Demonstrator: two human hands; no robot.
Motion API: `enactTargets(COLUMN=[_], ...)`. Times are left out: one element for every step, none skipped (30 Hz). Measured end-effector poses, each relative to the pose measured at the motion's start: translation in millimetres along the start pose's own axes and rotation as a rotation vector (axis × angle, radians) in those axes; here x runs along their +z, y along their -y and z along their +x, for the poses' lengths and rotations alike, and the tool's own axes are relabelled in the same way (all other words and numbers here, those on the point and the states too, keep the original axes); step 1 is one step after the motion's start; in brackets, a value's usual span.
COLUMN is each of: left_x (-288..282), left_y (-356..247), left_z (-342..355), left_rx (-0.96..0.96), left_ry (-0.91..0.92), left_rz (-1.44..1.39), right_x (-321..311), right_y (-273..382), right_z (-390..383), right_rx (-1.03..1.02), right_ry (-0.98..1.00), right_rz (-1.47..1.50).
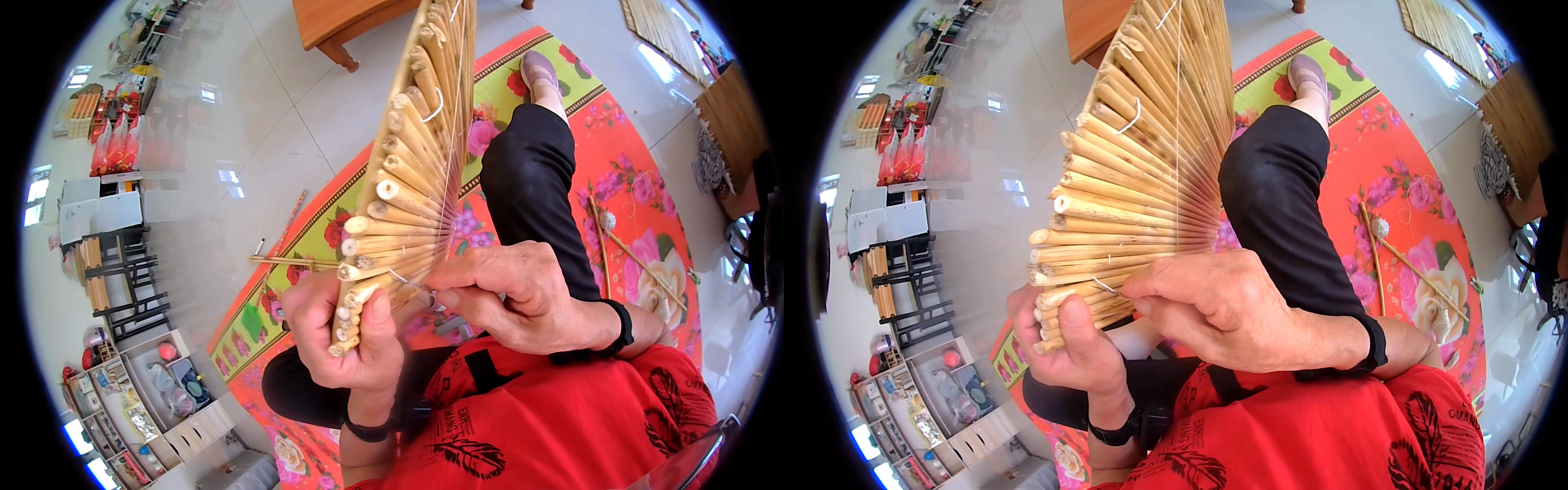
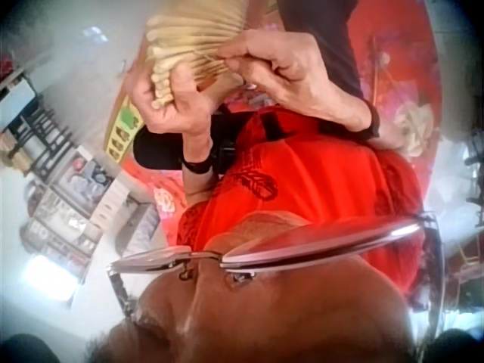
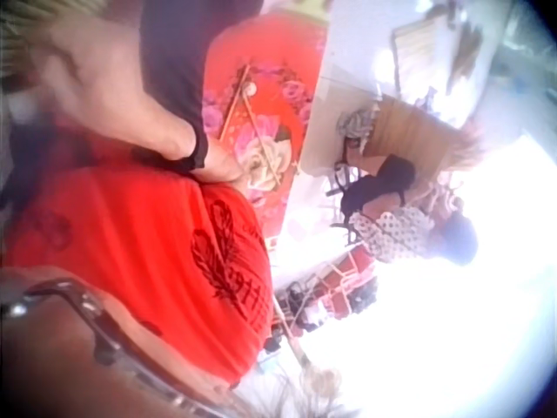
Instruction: The person uses a needle and thread to sew together strips of bamboo and small bamboo tubes. They thread the needle through pre-drilled holes in the tubes and strips, pulling the thread tight to secure the pieces into a fan-like structure.
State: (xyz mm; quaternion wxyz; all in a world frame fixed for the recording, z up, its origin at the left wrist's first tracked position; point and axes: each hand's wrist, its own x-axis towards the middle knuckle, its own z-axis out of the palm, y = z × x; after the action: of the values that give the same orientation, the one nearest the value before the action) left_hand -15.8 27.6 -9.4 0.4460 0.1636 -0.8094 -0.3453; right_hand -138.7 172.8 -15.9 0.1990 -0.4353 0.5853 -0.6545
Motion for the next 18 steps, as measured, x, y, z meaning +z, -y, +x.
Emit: enactTargets(left_x=[-1.6, -2.6, -3.4, -4.0, -4.0, -3.5, -2.9, -3.0, -3.2, -3.3, -3.5, -3.7, -3.6, -3.2, -2.4, -3.1, -3.9, -4.6], left_y=[-0.1, -0.1, -0.1, -0.1, -0.4, -0.8, -0.9, -0.8, -0.8, -0.8, -0.7, -0.6, -0.4, -0.5, -0.8, -1.7, -2.9, -4.4], left_z=[0.2, 0.6, 0.9, 1.0, 0.6, 0.0, -0.2, 0.0, 0.3, 0.1, -0.1, -0.5, -0.6, -0.6, -0.3, 0.0, 0.3, 0.7], left_rx=[-0.021, -0.019, -0.017, -0.015, -0.021, -0.027, -0.035, -0.029, -0.022, -0.015, -0.015, -0.014, -0.013, -0.012, -0.010, -0.009, -0.009, -0.009], left_ry=[-0.004, 0.000, 0.004, 0.006, 0.000, -0.007, -0.014, -0.009, -0.004, 0.000, 0.003, 0.006, 0.009, 0.011, 0.013, 0.014, 0.027, 0.039], left_rz=[-0.005, 0.003, 0.011, 0.018, 0.016, 0.014, 0.010, 0.016, 0.021, 0.026, 0.028, 0.030, 0.031, 0.032, 0.033, 0.039, 0.038, 0.036], right_x=[0.5, 1.9, 3.7, 5.4, 6.5, 7.5, 7.7, 7.1, 6.0, 5.2, 5.1, 5.0, 5.1, 5.1, 4.9, 5.6, 6.2, 6.7], right_y=[-0.5, -1.3, -2.6, -3.6, -4.1, -4.4, -4.6, -3.7, -2.2, -1.4, -1.7, -2.5, -3.2, -4.0, -4.8, -4.9, -4.1, -2.8], right_z=[0.2, 0.1, -0.2, -0.5, -0.7, -0.9, -0.9, -1.0, -1.0, -1.5, -1.7, -1.8, -1.6, -1.3, -0.9, -0.5, -0.4, -0.6], right_rx=[-0.005, 0.001, 0.007, 0.013, 0.009, 0.005, 0.001, 0.021, 0.040, 0.060, 0.055, 0.051, 0.046, 0.033, 0.019, 0.005, 0.018, 0.032], right_ry=[0.004, -0.003, -0.011, -0.017, -0.023, -0.029, -0.034, -0.026, -0.018, -0.010, -0.010, -0.009, -0.008, -0.013, -0.019, -0.022, -0.017, -0.011], right_rz=[0.006, 0.020, 0.035, 0.049, 0.046, 0.042, 0.038, 0.040, 0.043, 0.045, 0.039, 0.033, 0.027, 0.022, 0.016, 0.015, 0.020, 0.025])
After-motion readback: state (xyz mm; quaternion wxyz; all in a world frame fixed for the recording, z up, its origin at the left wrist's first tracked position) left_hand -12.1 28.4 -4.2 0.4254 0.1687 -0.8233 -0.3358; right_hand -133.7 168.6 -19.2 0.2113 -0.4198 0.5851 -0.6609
